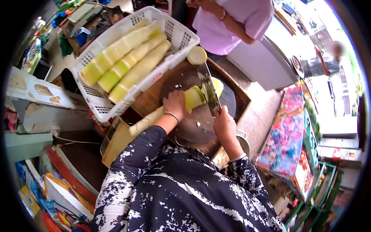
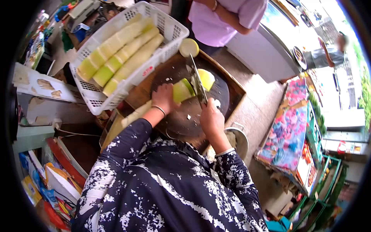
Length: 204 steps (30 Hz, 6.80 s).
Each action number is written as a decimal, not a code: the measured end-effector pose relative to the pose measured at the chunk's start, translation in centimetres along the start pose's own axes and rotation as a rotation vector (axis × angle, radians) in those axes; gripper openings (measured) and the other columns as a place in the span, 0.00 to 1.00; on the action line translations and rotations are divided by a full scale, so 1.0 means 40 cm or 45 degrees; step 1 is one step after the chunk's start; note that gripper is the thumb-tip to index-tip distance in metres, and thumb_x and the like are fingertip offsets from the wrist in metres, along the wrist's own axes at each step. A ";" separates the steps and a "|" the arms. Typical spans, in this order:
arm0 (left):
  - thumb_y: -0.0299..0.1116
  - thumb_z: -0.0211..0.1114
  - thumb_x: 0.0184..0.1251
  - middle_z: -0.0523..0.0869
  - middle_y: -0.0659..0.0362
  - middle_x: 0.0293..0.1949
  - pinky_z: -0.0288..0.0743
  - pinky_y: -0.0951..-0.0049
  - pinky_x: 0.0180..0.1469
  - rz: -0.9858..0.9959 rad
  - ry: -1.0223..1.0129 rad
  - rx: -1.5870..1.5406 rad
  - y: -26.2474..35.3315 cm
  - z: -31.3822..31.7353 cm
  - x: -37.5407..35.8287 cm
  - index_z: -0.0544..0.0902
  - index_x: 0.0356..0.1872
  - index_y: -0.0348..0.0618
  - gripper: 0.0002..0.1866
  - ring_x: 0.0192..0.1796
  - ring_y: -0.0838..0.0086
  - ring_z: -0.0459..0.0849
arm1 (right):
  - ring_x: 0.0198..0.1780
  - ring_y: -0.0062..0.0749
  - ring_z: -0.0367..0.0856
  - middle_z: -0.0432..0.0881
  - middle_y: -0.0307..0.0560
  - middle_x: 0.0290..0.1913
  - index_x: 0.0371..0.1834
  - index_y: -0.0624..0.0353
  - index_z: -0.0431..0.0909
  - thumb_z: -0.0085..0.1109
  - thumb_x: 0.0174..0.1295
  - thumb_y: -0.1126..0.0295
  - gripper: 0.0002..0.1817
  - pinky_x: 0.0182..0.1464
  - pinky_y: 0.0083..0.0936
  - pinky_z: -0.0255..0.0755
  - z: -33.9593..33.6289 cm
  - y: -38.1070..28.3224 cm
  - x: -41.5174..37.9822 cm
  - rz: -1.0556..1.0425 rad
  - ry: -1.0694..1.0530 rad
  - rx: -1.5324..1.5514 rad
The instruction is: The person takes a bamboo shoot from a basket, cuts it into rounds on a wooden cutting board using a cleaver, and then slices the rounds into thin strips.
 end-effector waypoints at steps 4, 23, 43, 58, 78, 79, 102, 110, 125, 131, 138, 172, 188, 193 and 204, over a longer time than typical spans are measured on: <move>0.47 0.74 0.40 0.74 0.58 0.47 0.71 0.57 0.49 0.039 0.020 0.057 0.003 0.008 0.004 0.70 0.49 0.44 0.35 0.53 0.66 0.74 | 0.32 0.63 0.77 0.78 0.65 0.25 0.39 0.60 0.63 0.50 0.64 0.64 0.11 0.32 0.53 0.68 -0.052 -0.019 -0.029 -0.076 0.007 0.036; 0.43 0.73 0.38 0.75 0.58 0.46 0.72 0.55 0.47 0.069 0.087 -0.023 -0.007 0.007 0.006 0.69 0.46 0.45 0.32 0.51 0.63 0.75 | 0.30 0.62 0.78 0.78 0.65 0.25 0.36 0.63 0.62 0.49 0.64 0.66 0.11 0.33 0.51 0.70 -0.044 -0.060 -0.008 -0.116 -0.263 -0.130; 0.39 0.76 0.33 0.76 0.55 0.45 0.72 0.56 0.46 0.052 0.062 -0.173 -0.015 -0.008 0.023 0.72 0.44 0.42 0.32 0.51 0.60 0.75 | 0.34 0.63 0.78 0.79 0.67 0.28 0.44 0.69 0.63 0.50 0.61 0.68 0.15 0.39 0.49 0.72 0.036 -0.101 0.079 -0.062 -0.416 -0.220; 0.44 0.79 0.33 0.76 0.58 0.48 0.71 0.57 0.50 -0.020 -0.040 -0.090 -0.009 -0.006 0.023 0.73 0.48 0.45 0.36 0.54 0.65 0.74 | 0.33 0.57 0.82 0.82 0.62 0.31 0.63 0.62 0.58 0.47 0.64 0.63 0.26 0.37 0.46 0.74 0.129 -0.061 0.080 -0.027 -0.320 -0.229; 0.45 0.73 0.33 0.76 0.55 0.44 0.75 0.57 0.44 -0.094 0.183 -0.100 -0.034 0.008 0.029 0.72 0.44 0.44 0.33 0.49 0.61 0.76 | 0.17 0.21 0.63 0.63 0.32 0.17 0.27 0.51 0.65 0.51 0.64 0.69 0.08 0.21 0.26 0.65 0.091 -0.061 0.362 0.766 -0.200 2.029; 0.45 0.73 0.33 0.76 0.56 0.44 0.74 0.57 0.44 -0.088 0.166 -0.097 -0.031 0.011 0.019 0.72 0.43 0.44 0.32 0.49 0.61 0.76 | 0.16 0.20 0.63 0.62 0.31 0.17 0.27 0.50 0.65 0.51 0.64 0.69 0.08 0.21 0.25 0.65 0.106 -0.060 0.364 0.798 -0.239 2.052; 0.49 0.73 0.35 0.75 0.55 0.46 0.74 0.60 0.50 -0.110 0.064 -0.087 -0.032 0.015 0.026 0.70 0.47 0.45 0.35 0.51 0.61 0.76 | 0.14 0.18 0.64 0.65 0.32 0.15 0.30 0.57 0.70 0.53 0.64 0.70 0.06 0.14 0.18 0.60 -0.072 0.155 0.046 0.524 -0.092 1.544; 0.53 0.78 0.32 0.67 0.49 0.58 0.66 0.57 0.61 0.175 -0.062 -0.142 -0.072 0.011 0.024 0.61 0.63 0.40 0.54 0.61 0.53 0.68 | 0.32 0.22 0.78 0.82 0.44 0.32 0.48 0.64 0.72 0.54 0.65 0.70 0.12 0.35 0.20 0.70 -0.089 0.317 -0.202 0.358 0.158 0.886; 0.46 0.74 0.40 0.75 0.58 0.41 0.72 0.60 0.46 0.130 0.071 0.114 -0.083 0.061 -0.169 0.67 0.53 0.50 0.37 0.48 0.63 0.77 | 0.27 0.52 0.80 0.80 0.56 0.25 0.53 0.54 0.67 0.50 0.64 0.70 0.14 0.27 0.39 0.71 -0.101 -0.013 -0.166 -0.197 0.082 0.298; 0.41 0.74 0.40 0.74 0.56 0.41 0.72 0.61 0.43 0.092 0.040 0.059 -0.071 0.066 -0.161 0.67 0.53 0.48 0.36 0.47 0.61 0.76 | 0.31 0.58 0.79 0.80 0.61 0.29 0.54 0.50 0.67 0.50 0.65 0.67 0.15 0.30 0.47 0.71 -0.056 -0.025 -0.154 -0.188 -0.021 0.169; 0.40 0.74 0.39 0.74 0.55 0.41 0.71 0.60 0.44 0.103 0.043 0.014 -0.071 0.058 -0.164 0.67 0.52 0.47 0.35 0.46 0.60 0.76 | 0.30 0.58 0.79 0.79 0.60 0.27 0.53 0.52 0.67 0.50 0.64 0.67 0.14 0.29 0.48 0.71 -0.043 -0.032 -0.147 -0.180 -0.054 0.109; 0.35 0.76 0.34 0.75 0.51 0.42 0.76 0.58 0.45 0.110 -0.049 -0.124 -0.071 0.061 -0.147 0.70 0.44 0.43 0.32 0.48 0.56 0.77 | 0.28 0.56 0.80 0.79 0.60 0.23 0.42 0.62 0.63 0.46 0.63 0.69 0.09 0.30 0.46 0.72 0.145 -0.071 -0.009 -0.264 -0.294 -0.182; 0.38 0.74 0.38 0.74 0.50 0.44 0.75 0.57 0.48 0.072 -0.071 -0.032 -0.073 0.065 -0.144 0.68 0.48 0.43 0.33 0.50 0.55 0.75 | 0.30 0.62 0.78 0.78 0.63 0.25 0.40 0.57 0.64 0.50 0.63 0.66 0.09 0.31 0.52 0.69 0.029 0.032 -0.093 -0.101 -0.131 -0.025; 0.39 0.74 0.40 0.74 0.52 0.47 0.74 0.58 0.47 0.019 -0.105 0.006 -0.067 0.061 -0.145 0.68 0.48 0.45 0.32 0.51 0.56 0.75 | 0.27 0.61 0.77 0.77 0.62 0.22 0.39 0.58 0.64 0.53 0.62 0.69 0.09 0.28 0.50 0.69 -0.019 -0.035 -0.129 -0.268 -0.011 0.083; 0.40 0.76 0.37 0.76 0.55 0.44 0.73 0.59 0.44 0.035 -0.015 0.030 -0.067 0.060 -0.148 0.70 0.48 0.47 0.33 0.50 0.60 0.76 | 0.26 0.55 0.79 0.79 0.58 0.22 0.55 0.59 0.63 0.48 0.63 0.69 0.18 0.27 0.46 0.71 0.014 -0.093 -0.119 -0.309 -0.113 -0.148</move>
Point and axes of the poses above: each hand's wrist, its own x-axis towards the middle knuckle, its own z-axis out of the palm, y = z × x, the point moved 6 cm from there along x, towards the middle knuckle
